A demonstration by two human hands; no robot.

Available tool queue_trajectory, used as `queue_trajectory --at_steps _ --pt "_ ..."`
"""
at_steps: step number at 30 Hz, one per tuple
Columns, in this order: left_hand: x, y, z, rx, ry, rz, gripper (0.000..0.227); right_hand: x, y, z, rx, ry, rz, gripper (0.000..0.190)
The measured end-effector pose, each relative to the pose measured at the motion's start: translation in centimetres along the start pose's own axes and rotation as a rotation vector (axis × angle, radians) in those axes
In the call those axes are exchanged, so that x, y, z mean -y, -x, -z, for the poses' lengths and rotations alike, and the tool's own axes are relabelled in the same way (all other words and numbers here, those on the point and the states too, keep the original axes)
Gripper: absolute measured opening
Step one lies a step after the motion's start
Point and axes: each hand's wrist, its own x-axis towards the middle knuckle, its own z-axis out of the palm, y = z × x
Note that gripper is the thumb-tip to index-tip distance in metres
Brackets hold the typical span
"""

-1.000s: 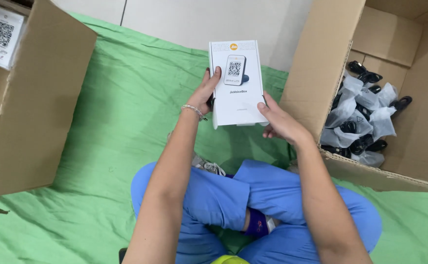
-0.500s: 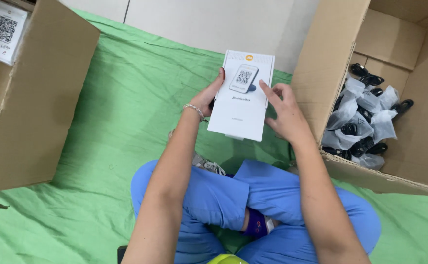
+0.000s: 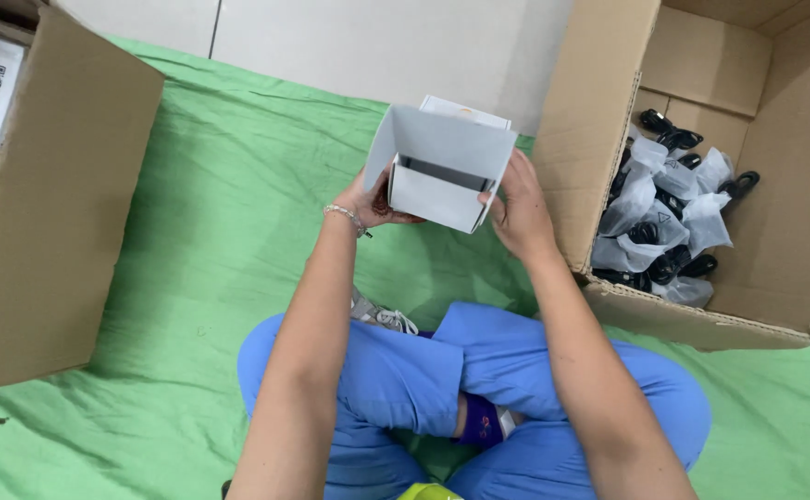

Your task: The person is seen unboxing and re-organizing electronic components (cables and devices) from larger cardboard boxes into smaller individual boxes.

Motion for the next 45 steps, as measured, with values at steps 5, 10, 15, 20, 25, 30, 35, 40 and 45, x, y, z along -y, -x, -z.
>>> queue_trajectory --at_steps 5,10,15,20,25,30,35,40,45 --pt "0.9 -1.5 1.6 0.011 -0.061 0.01 0.079 -0.6 0.8 -1.2 -0.13 -0.212 -0.389 0.057" --pt "-1.1 2.4 -1.8 -0.011 -0.262 -0.011 0.096 -1.6 0.7 -1.1 -0.211 -0.15 -0.436 0.059" --pt "-2.9 4.7 -2.6 0.107 -0.688 -0.151 0.13 0.1 -0.7 0.6 -0.115 -0.016 -0.564 0.05" --pt "-3.2 4.7 -5.6 0.054 -1.07 -0.888 0.092 -6.5 2.0 -2.3 -0.052 -0.126 -0.62 0.04" --pt "-1.8 1.9 -5.6 -0.032 -0.864 -1.028 0.03 -5.6 2.0 -2.3 -0.027 -0.293 -0.643 0.034" --pt "-2.3 3.2 -8.1 -0.548 -0.805 -0.902 0.046 -0.6 0.3 -0.9 -0.005 -0.208 -0.607 0.063" --pt "-3.4 4.9 -9.8 -0.475 -0.521 -1.129 0.05 0.5 0.5 -1.3 0.101 0.057 -0.429 0.074" --pt "-4.9 6.0 -10.2 -0.518 -0.539 -1.314 0.043 0.9 0.1 -1.5 0.061 0.098 -0.365 0.076" --pt "-6.3 5.6 -7.4 -0.281 -0.128 -1.024 0.047 1.7 -0.8 -0.9 0.067 -0.005 -0.517 0.077"
